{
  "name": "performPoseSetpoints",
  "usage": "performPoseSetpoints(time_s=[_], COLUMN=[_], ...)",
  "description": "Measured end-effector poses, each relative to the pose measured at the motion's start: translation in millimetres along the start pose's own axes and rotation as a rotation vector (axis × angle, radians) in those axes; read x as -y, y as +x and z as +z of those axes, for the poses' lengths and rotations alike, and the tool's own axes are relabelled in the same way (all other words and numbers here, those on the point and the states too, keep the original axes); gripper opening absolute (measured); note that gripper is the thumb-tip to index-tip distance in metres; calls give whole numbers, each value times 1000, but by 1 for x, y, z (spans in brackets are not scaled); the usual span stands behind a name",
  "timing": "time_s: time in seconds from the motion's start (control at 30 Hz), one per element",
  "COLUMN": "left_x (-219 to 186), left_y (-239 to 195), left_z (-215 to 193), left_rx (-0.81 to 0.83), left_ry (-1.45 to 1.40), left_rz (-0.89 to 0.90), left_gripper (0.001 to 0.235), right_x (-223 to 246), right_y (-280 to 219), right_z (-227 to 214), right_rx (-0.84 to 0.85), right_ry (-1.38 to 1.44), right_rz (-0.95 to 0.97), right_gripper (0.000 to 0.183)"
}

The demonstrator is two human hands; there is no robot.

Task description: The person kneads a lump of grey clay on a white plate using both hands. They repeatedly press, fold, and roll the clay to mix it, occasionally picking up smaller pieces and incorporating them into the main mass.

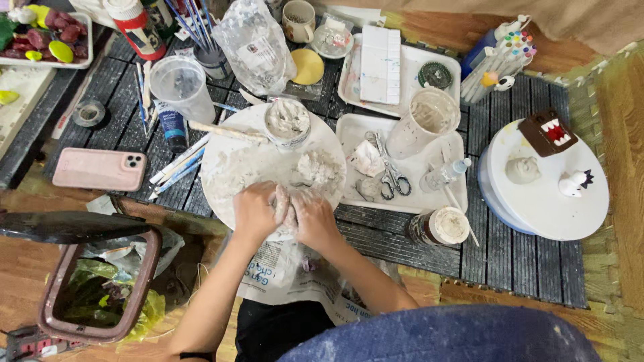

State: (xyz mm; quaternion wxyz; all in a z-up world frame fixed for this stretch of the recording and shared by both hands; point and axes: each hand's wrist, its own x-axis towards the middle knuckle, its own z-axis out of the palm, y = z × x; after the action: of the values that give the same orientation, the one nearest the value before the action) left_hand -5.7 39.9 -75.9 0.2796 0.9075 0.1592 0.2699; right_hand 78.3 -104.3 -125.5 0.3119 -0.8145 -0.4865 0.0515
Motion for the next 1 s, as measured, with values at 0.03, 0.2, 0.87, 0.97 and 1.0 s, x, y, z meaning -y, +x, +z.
performPoseSetpoints(time_s=[0.03,0.2,0.87,0.97,1.0], left_x=[-4,-27,36,25,23], left_y=[1,-2,-53,-62,-56], left_z=[-1,-24,-3,4,3], left_rx=[8,154,-290,-256,-255], left_ry=[-26,-3,-14,51,76], left_rz=[-3,13,-78,-161,-181], left_gripper=[28,45,60,62,62], right_x=[-1,-4,47,29,23], right_y=[2,6,42,34,37], right_z=[-4,-29,-20,-9,-6], right_rx=[-53,-355,398,184,122], right_ry=[-15,150,-329,-201,-219], right_rz=[-44,-250,-73,-199,-238], right_gripper=[36,38,79,87,80])
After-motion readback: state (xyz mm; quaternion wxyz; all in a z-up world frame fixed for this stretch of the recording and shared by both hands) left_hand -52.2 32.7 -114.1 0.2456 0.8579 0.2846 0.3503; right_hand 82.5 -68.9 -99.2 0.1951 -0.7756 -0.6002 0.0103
